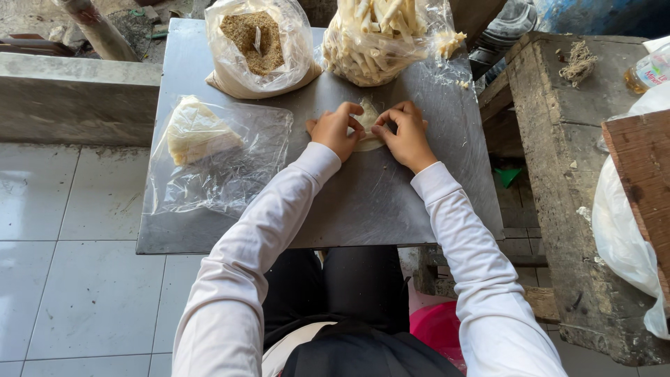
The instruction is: The person scoops filling from a bag onto a translucent triangular wrap with a spoon, folds the edges to create a sealed triangular pouch, and then sorts through a stack of prepared wraps.
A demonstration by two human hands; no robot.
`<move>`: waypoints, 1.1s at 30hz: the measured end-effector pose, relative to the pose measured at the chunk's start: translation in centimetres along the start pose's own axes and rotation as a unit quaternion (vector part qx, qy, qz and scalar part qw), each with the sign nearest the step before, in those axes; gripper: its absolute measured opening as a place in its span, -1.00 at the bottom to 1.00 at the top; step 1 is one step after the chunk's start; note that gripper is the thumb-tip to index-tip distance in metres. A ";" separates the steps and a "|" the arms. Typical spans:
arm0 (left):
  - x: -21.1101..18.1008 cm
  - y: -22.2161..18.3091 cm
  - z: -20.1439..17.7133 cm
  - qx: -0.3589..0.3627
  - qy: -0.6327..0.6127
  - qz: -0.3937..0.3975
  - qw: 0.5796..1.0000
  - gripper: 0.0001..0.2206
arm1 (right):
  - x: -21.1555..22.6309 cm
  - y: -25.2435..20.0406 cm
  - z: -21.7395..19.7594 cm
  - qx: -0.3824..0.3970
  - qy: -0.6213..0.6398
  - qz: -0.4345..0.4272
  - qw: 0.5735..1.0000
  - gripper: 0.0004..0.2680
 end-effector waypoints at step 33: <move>-0.5 -0.8 0.3 -0.021 0.056 0.048 0.997 -0.74 | 1.6 -0.2 -0.5 -0.017 -0.064 -0.101 0.993 -0.91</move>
Point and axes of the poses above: each hand's wrist, its own y-axis towards the middle knuckle, its own z-axis out of the palm, x = y × z, the point moved 8 cm from there along y, towards the middle knuckle, and after that the axes turned 8 degrees about -y, right-handed, at the moved point
